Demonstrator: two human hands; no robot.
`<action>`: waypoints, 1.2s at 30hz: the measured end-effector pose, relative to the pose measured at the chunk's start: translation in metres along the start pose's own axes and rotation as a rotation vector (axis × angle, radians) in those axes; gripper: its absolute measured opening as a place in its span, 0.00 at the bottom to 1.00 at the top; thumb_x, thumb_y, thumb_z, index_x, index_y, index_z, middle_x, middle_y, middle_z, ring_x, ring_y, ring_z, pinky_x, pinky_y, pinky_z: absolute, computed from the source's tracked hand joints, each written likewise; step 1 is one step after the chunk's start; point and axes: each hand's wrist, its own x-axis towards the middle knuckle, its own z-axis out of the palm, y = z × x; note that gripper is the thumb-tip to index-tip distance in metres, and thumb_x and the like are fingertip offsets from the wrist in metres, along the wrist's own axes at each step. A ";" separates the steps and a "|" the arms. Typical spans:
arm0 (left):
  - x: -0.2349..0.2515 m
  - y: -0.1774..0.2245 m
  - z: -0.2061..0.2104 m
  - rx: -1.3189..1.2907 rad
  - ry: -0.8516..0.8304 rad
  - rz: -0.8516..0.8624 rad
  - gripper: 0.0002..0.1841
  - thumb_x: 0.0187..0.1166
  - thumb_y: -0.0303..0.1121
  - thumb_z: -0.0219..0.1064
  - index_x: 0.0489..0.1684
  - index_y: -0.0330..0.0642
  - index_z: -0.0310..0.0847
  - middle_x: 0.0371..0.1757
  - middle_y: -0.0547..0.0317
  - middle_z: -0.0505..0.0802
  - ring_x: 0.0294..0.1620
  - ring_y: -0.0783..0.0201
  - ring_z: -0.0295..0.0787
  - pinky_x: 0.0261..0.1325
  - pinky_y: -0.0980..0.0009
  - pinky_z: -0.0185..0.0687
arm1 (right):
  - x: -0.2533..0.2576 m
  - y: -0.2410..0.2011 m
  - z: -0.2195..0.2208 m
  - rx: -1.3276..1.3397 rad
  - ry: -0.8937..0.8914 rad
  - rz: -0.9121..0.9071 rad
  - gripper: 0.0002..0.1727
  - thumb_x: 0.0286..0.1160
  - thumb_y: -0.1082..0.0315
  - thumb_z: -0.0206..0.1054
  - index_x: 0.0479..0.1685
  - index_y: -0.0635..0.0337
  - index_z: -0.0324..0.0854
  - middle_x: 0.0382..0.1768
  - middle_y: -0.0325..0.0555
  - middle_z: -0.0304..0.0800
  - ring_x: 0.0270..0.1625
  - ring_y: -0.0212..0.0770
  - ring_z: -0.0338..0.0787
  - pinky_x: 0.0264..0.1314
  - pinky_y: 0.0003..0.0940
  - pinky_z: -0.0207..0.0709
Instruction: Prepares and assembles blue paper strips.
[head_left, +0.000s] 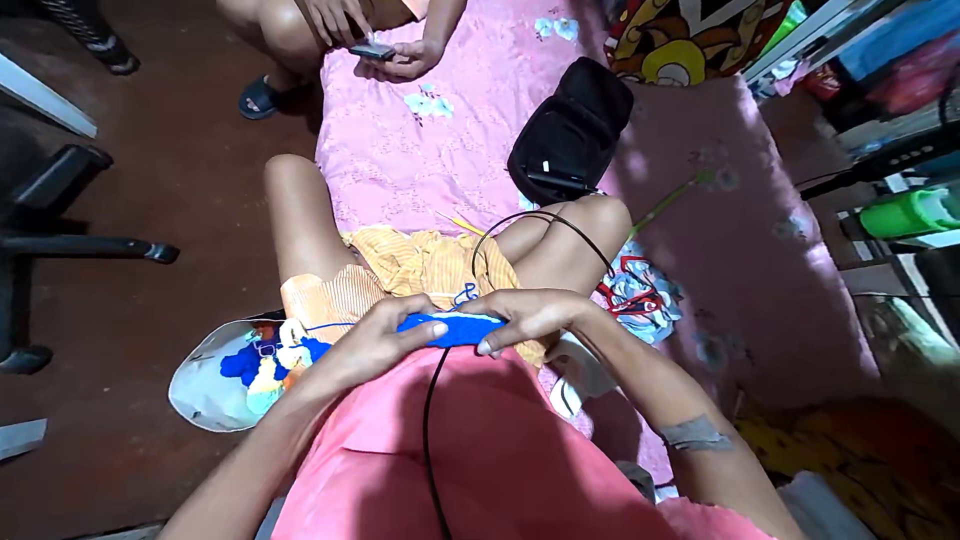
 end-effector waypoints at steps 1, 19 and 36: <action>-0.002 -0.004 -0.006 -0.107 0.014 -0.012 0.06 0.80 0.37 0.66 0.38 0.49 0.87 0.30 0.79 0.90 0.30 0.88 0.83 0.36 0.87 0.79 | -0.007 -0.001 -0.002 -0.007 0.017 0.027 0.19 0.80 0.73 0.63 0.68 0.69 0.74 0.39 0.45 0.87 0.32 0.25 0.83 0.36 0.23 0.79; -0.034 -0.003 -0.022 0.561 -0.095 0.020 0.20 0.84 0.48 0.56 0.60 0.48 0.88 0.50 0.58 0.91 0.52 0.59 0.88 0.55 0.49 0.82 | -0.004 0.023 0.014 0.178 -0.007 0.053 0.14 0.88 0.69 0.49 0.54 0.64 0.81 0.28 0.34 0.83 0.24 0.21 0.79 0.28 0.19 0.74; 0.004 0.007 -0.014 0.195 -0.140 -0.109 0.10 0.82 0.42 0.64 0.36 0.50 0.87 0.22 0.77 0.82 0.21 0.85 0.74 0.26 0.83 0.69 | -0.013 0.033 0.009 0.275 0.061 -0.001 0.11 0.84 0.74 0.52 0.52 0.67 0.80 0.28 0.34 0.85 0.26 0.20 0.81 0.32 0.18 0.77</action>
